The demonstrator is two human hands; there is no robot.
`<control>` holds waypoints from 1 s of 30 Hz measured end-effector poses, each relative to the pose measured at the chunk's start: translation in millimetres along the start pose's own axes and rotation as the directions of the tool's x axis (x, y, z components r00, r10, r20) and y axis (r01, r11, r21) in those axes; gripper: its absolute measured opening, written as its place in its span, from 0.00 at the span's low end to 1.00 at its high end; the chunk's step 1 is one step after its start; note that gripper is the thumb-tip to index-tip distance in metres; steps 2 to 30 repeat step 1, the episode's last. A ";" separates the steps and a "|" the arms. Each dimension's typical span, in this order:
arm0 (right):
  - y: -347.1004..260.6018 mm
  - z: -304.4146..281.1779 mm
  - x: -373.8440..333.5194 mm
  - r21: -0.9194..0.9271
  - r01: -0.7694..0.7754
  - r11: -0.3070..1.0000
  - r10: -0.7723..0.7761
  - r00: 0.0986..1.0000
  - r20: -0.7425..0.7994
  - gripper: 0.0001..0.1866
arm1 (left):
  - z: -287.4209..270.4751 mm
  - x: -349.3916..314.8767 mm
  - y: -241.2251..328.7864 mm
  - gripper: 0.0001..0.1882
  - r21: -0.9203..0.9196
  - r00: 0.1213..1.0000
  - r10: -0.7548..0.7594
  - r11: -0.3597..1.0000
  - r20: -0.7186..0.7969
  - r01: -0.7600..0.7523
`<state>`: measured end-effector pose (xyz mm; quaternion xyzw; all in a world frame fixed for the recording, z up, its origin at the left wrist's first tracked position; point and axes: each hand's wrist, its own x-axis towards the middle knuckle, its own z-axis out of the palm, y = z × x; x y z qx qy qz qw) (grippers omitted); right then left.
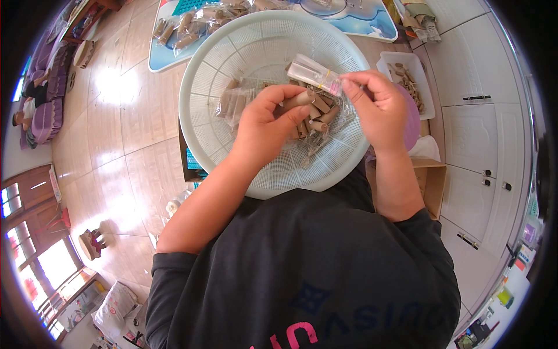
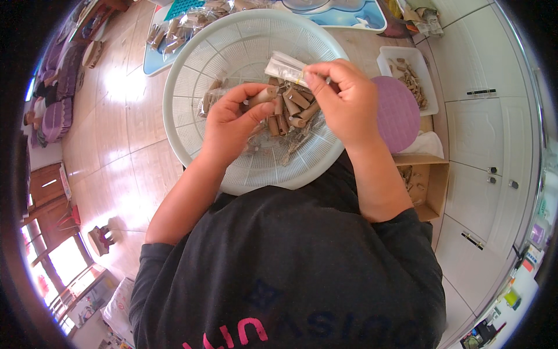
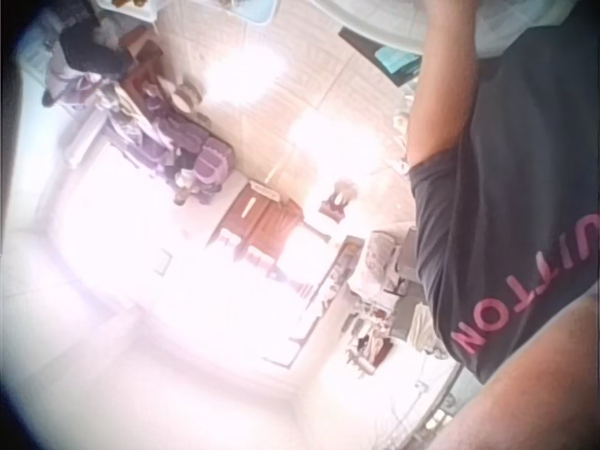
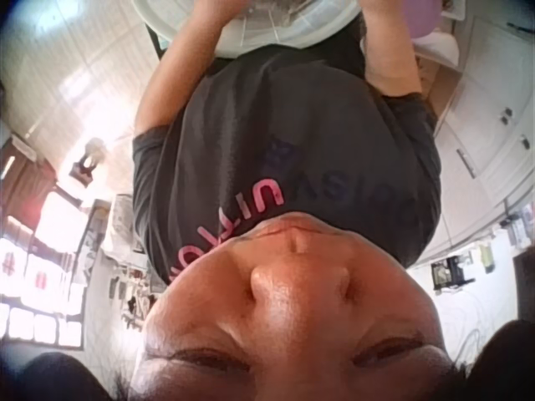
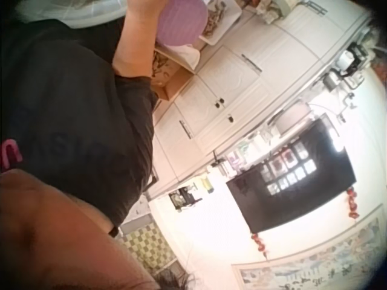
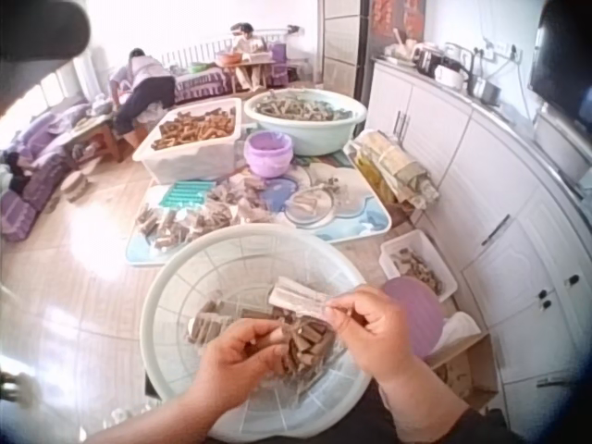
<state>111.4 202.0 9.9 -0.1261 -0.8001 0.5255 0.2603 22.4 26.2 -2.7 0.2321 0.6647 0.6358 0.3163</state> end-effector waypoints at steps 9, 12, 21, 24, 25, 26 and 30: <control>4.5 -1.0 -1.5 -0.058 0.035 0.998 -0.031 0.997 0.067 0.07 | -2.8 -0.8 0.0 0.20 0.008 1.000 0.022 1.000 0.004 -0.022; 4.5 -1.0 -1.5 -0.058 0.035 0.998 -0.031 0.997 0.067 0.07 | -2.8 -0.8 0.0 0.20 0.008 1.000 0.022 1.000 0.004 -0.022; 4.5 -1.0 -1.5 -0.058 0.035 0.998 -0.031 0.997 0.067 0.07 | -2.8 -0.8 0.0 0.20 0.008 1.000 0.022 1.000 0.004 -0.022; 4.5 -1.0 -1.5 -0.058 0.035 0.998 -0.031 0.997 0.067 0.07 | -2.8 -0.8 0.0 0.20 0.008 1.000 0.022 1.000 0.004 -0.022; 4.5 -1.0 -1.5 -0.058 0.035 0.998 -0.031 0.997 0.067 0.07 | -2.8 -0.8 0.0 0.20 0.008 1.000 0.022 1.000 0.004 -0.022; 4.5 -1.0 -1.5 -0.058 0.035 0.998 -0.031 0.997 0.067 0.07 | -2.8 -0.8 0.0 0.20 0.008 1.000 0.022 1.000 0.004 -0.022; 4.5 -1.0 -1.5 -0.058 0.035 0.998 -0.031 0.997 0.067 0.07 | -2.8 -0.8 0.0 0.20 0.008 1.000 0.022 1.000 0.004 -0.022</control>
